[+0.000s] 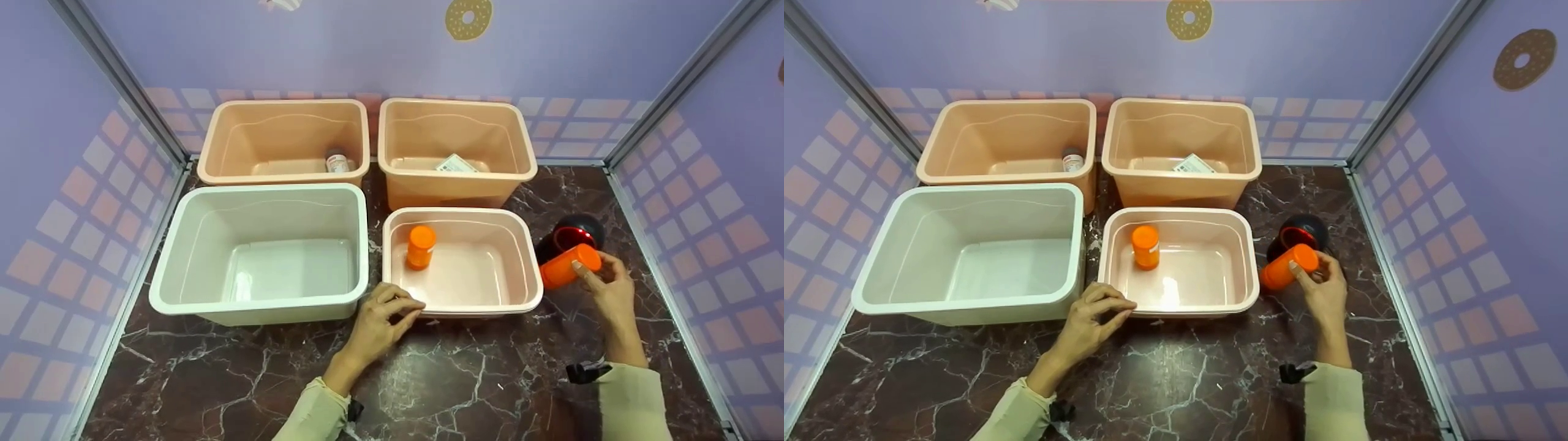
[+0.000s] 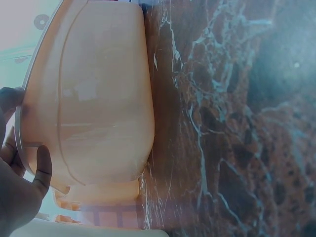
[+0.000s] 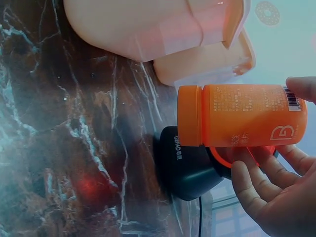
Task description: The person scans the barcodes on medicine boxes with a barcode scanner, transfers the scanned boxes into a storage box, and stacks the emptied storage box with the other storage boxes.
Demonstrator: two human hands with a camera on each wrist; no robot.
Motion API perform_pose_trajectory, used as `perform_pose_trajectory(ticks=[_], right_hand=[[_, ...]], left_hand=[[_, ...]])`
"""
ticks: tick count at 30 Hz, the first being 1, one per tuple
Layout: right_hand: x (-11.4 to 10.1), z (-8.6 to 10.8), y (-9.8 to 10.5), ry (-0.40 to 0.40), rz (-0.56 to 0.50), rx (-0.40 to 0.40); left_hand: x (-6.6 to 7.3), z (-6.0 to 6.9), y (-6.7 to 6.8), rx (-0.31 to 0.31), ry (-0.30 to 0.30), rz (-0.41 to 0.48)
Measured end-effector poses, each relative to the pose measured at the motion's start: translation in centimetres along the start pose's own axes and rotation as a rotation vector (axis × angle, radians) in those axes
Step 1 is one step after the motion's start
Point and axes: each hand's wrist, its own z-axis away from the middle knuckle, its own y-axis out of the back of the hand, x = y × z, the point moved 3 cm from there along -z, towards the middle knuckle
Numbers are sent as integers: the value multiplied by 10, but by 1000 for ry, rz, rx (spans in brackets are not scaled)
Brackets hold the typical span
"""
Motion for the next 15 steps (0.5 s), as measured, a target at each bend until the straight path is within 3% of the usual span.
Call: perform_pose_trajectory(ticks=[11,15], right_hand=[[4,1,1,-50,-11,12],[6,1,0,-34,9,18]], left_hand=[[1,0,0,1,-2,17],[1,-1,1,-2,1,16]])
